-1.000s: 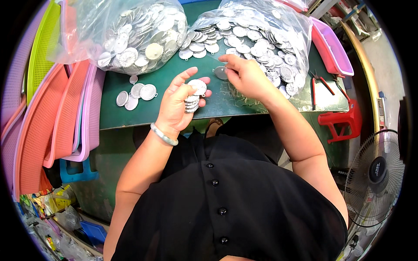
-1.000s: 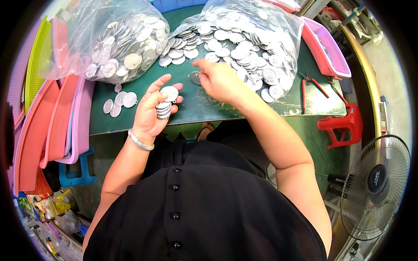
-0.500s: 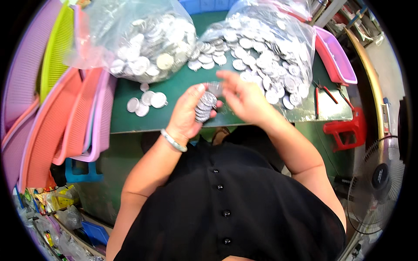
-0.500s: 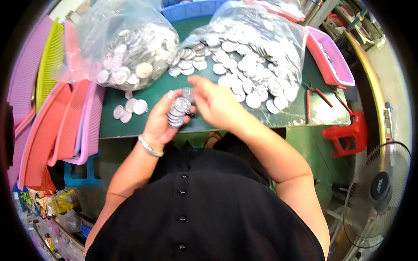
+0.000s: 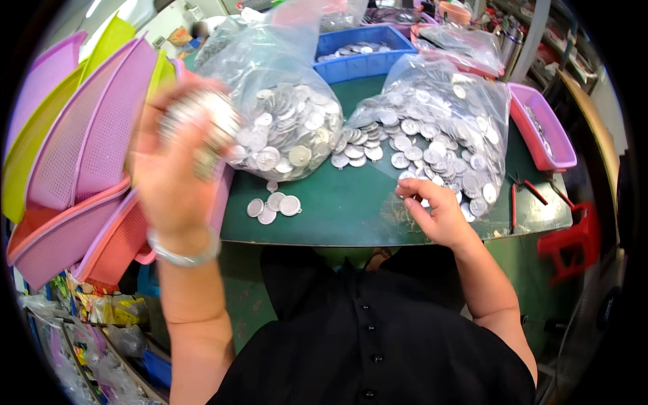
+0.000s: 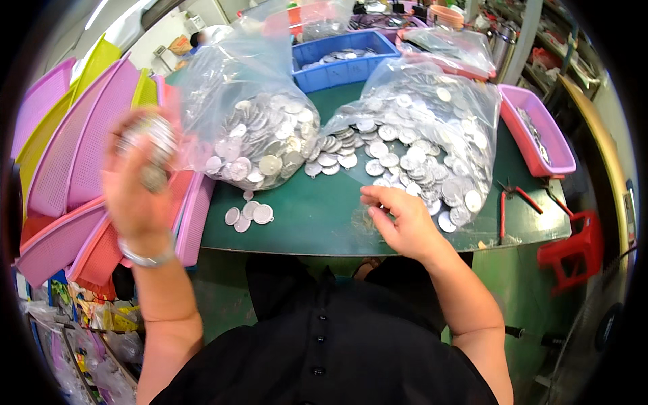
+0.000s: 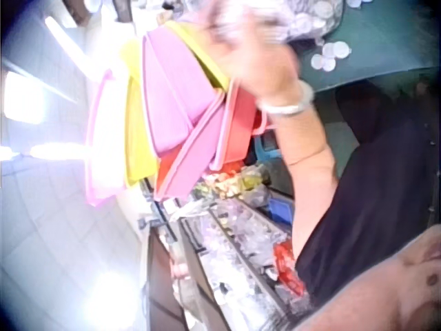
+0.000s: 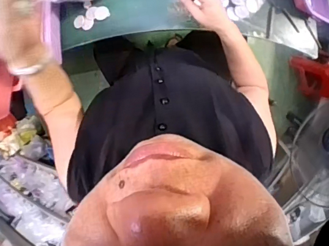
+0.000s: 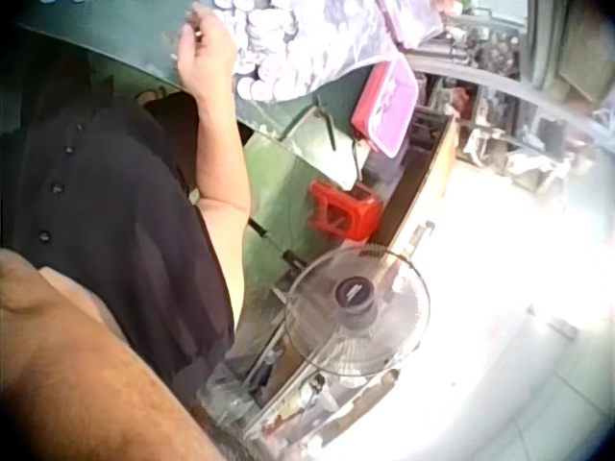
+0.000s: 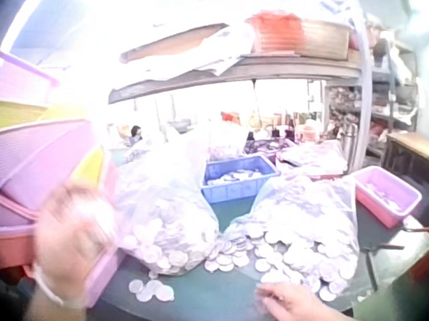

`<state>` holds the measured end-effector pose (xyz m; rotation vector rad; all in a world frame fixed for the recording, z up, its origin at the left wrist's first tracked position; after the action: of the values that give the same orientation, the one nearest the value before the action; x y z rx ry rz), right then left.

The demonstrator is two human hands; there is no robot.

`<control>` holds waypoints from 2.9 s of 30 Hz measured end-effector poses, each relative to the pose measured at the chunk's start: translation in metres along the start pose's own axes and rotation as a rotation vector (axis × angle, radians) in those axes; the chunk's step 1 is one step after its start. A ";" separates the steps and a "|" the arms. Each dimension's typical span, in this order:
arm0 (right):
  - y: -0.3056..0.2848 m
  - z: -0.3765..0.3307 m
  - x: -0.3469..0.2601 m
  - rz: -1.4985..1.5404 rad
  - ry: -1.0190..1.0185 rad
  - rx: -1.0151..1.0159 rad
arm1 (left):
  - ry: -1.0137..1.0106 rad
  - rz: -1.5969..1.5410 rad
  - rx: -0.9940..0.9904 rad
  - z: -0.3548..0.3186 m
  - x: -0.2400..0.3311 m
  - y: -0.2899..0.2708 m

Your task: The person picks up small circular white badge components from a bag and trims excess material from their edges using a pair of red-handled nippers.

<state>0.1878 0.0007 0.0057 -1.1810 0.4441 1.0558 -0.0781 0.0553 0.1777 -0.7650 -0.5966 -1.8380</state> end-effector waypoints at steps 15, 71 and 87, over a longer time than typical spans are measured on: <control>-0.049 0.004 0.049 -0.543 0.073 0.129 | -0.127 0.661 -0.095 0.111 -0.036 -0.037; -0.036 -0.013 0.039 -0.719 0.056 -0.002 | -1.070 -0.667 -0.279 -0.112 -0.248 0.135; -0.025 -0.004 0.064 0.671 0.469 0.101 | -1.123 -0.767 -0.301 -0.114 -0.248 0.131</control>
<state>0.2403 0.0245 -0.0312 -1.2141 1.3126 1.2927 0.0875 0.0809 -0.0739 -2.0167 -1.4903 -2.0609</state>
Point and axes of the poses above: each hand's wrist, its own z-axis towards the middle knuckle, its own y-axis out of the palm, x = y × z, the point moved 6 cm from there along z, towards the middle knuckle, and after that the axes turned 7 degrees about -x, right-handed, at the moved point
